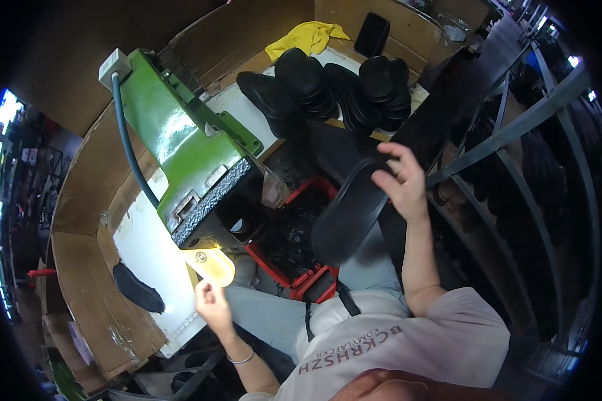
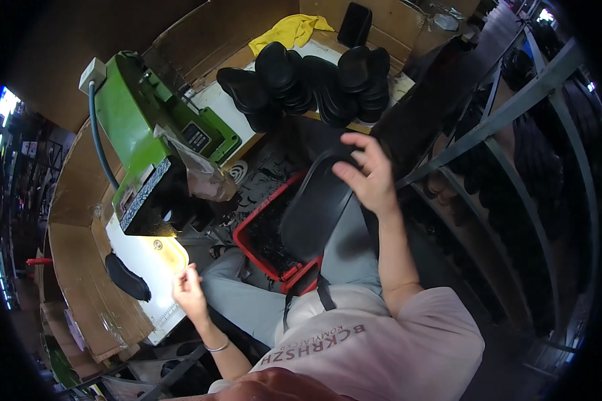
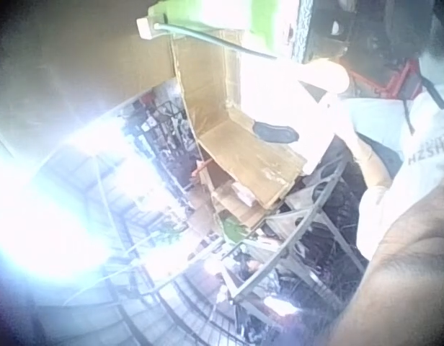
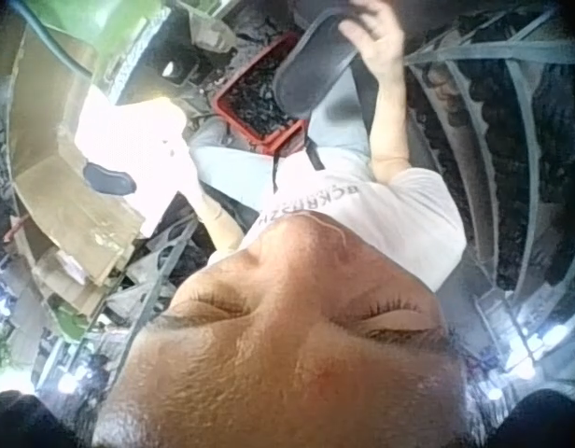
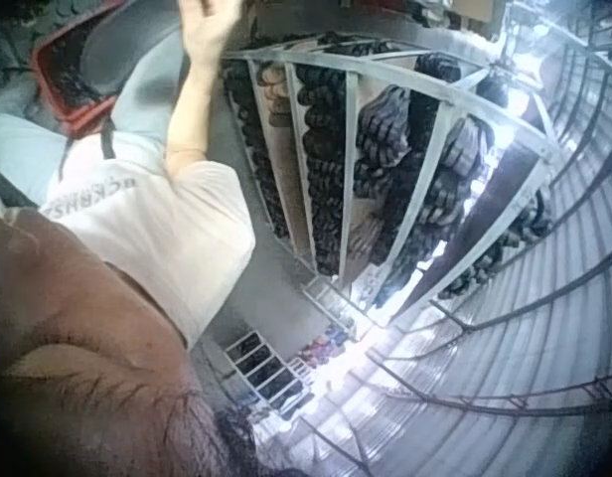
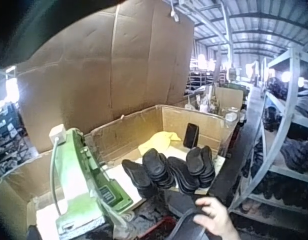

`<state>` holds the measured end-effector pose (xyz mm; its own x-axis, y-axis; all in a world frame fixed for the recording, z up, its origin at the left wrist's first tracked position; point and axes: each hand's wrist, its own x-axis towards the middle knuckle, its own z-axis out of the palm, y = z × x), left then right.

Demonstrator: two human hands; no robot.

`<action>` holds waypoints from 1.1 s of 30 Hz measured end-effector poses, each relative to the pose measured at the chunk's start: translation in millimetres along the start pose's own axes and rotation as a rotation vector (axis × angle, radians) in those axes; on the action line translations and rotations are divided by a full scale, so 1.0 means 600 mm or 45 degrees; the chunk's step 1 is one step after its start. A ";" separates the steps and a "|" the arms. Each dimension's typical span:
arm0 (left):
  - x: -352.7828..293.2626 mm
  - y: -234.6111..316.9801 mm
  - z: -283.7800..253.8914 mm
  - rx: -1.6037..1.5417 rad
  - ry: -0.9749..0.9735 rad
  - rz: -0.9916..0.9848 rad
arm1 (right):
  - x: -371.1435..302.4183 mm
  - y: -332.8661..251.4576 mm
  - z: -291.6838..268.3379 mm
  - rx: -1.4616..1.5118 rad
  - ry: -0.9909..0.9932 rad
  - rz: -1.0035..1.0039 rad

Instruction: Operating a shoe manufacturing machine to process shoe soles and components.

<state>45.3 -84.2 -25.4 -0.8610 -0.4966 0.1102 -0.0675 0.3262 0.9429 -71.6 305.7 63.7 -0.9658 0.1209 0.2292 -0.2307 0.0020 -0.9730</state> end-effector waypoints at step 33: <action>-0.006 -0.086 -0.076 0.638 0.326 0.077 | 0.119 0.052 -0.044 0.399 0.256 0.050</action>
<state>74.9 -136.2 -60.2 -0.7250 -0.6241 0.2913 -0.3068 0.6713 0.6748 -144.6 340.6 49.0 -0.9395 0.3071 0.1518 -0.2487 -0.3066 -0.9188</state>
